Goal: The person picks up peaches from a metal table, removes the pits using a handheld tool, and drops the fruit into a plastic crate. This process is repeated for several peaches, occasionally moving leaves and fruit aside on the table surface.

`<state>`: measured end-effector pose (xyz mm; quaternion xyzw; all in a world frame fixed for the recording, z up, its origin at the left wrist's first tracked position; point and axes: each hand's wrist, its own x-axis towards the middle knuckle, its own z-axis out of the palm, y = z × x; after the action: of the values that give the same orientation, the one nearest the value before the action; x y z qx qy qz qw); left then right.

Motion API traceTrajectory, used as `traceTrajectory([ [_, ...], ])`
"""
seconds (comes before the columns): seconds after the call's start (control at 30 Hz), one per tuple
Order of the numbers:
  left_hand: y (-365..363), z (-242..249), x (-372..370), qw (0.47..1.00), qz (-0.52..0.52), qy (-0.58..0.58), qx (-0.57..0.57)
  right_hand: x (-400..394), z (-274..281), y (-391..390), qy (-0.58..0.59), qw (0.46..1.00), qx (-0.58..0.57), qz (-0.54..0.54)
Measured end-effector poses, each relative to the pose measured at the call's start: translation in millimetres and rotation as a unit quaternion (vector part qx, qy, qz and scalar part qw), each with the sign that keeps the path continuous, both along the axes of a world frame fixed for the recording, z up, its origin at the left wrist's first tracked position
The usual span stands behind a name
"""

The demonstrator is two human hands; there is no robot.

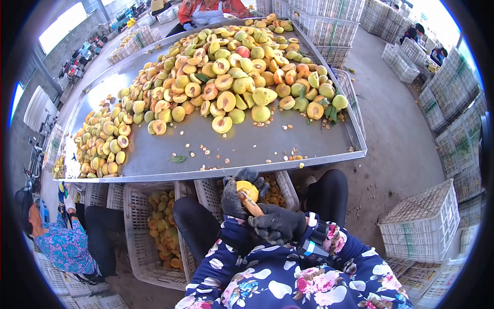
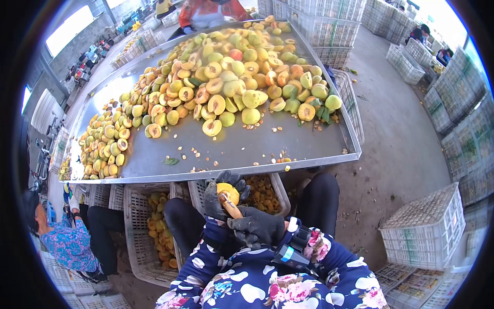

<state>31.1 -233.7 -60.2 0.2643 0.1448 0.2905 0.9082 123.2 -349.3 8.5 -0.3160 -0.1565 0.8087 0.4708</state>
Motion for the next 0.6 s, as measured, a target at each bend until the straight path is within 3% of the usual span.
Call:
traceTrajectory([
  [0.07,-1.5,-5.7,2.5,1.000,0.000,-0.019,-0.004,0.4,-7.8,-4.9,0.072,0.997,0.007,-0.013],
  [0.27,1.5,-33.8,0.3,0.998,-0.025,-0.061,0.020,-3.9,-14.6,-12.4,0.075,0.995,0.066,-0.013],
  [0.3,5.2,-28.7,3.5,0.996,-0.044,-0.079,-0.019,-1.1,-11.8,-12.9,0.067,0.996,0.058,-0.018],
  [0.33,14.6,-23.5,8.5,0.976,-0.091,-0.141,-0.137,3.6,-7.3,-15.8,0.060,0.997,0.049,-0.021],
  [0.37,8.9,-17.5,-3.5,0.998,0.008,-0.002,-0.061,7.5,-5.4,-19.1,0.053,0.998,0.039,-0.023],
  [0.43,20.7,31.9,-17.2,0.984,0.154,0.081,-0.030,14.8,-9.8,-21.0,0.006,0.999,0.012,-0.032],
  [0.5,72.7,8.4,-73.4,0.989,0.069,-0.036,0.122,21.5,-14.1,-20.0,-0.046,0.998,-0.028,-0.039],
  [0.53,80.6,20.5,-84.1,0.948,0.200,0.138,0.205,22.5,-64.0,-17.1,-0.246,0.969,0.016,-0.024],
  [0.57,87.6,34.4,-93.9,0.853,0.322,0.304,0.277,24.7,-70.1,-18.6,-0.369,0.929,0.031,0.016],
  [0.6,103.5,38.2,-117.1,0.776,0.315,0.390,0.383,27.7,-73.4,-19.0,-0.484,0.872,0.046,0.054],
])
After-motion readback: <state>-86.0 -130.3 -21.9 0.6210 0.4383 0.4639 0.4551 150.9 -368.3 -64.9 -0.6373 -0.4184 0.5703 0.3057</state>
